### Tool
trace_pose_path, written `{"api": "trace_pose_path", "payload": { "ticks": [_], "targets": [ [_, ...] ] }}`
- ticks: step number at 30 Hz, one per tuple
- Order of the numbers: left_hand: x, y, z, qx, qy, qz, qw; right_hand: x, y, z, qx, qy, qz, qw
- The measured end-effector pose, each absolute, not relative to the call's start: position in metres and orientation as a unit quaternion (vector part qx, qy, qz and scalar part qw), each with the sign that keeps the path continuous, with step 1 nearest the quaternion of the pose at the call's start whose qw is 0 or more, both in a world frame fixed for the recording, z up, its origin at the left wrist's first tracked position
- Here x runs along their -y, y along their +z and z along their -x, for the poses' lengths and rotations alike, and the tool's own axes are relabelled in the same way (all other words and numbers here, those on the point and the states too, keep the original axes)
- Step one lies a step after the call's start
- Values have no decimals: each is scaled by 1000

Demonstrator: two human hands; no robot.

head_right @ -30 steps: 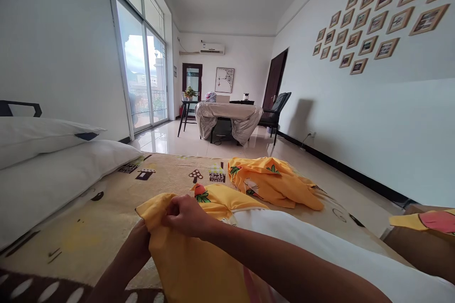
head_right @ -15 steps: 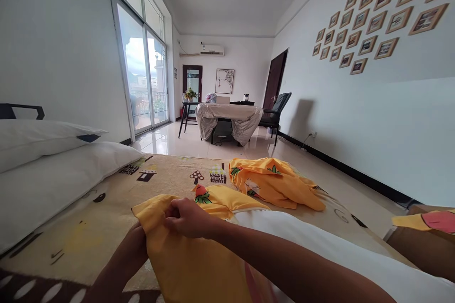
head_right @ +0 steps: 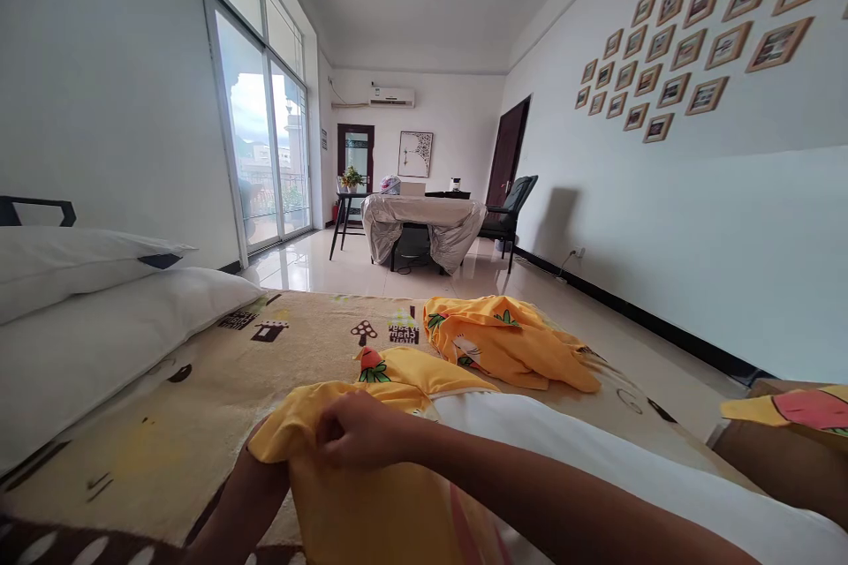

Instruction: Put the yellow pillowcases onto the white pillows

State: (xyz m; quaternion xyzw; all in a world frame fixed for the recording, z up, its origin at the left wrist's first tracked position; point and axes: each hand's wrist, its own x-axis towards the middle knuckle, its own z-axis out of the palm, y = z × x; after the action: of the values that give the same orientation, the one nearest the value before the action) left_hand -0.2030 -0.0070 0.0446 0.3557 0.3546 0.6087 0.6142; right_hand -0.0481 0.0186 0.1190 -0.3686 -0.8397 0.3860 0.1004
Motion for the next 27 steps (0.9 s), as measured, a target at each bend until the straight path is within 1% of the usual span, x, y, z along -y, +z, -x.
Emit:
{"api": "trace_pose_path", "payload": {
  "ticks": [2, 5, 10, 13, 16, 19, 22, 27],
  "targets": [
    [10, 48, 200, -341, 611, -345, 625, -29, 122, 48, 794, 441, 400, 127],
    [9, 48, 195, -341, 615, -333, 629, -41, 121, 51, 768, 440, 435, 168],
    [10, 47, 193, -355, 629, -356, 593, -44, 112, 61, 789, 403, 439, 145],
    [13, 50, 193, -368, 634, -365, 574, -42, 115, 62, 780, 417, 446, 136],
    [14, 51, 191, -363, 634, -368, 576, -40, 121, 60, 771, 443, 440, 120],
    [12, 49, 191, -358, 629, -366, 585, -39, 122, 59, 783, 419, 445, 116],
    [7, 41, 195, -352, 642, -347, 586, -40, 117, 61, 795, 390, 443, 143],
    [-13, 25, 203, -350, 648, -338, 586, -45, 107, 66, 739, 443, 461, 209]
  ]
}}
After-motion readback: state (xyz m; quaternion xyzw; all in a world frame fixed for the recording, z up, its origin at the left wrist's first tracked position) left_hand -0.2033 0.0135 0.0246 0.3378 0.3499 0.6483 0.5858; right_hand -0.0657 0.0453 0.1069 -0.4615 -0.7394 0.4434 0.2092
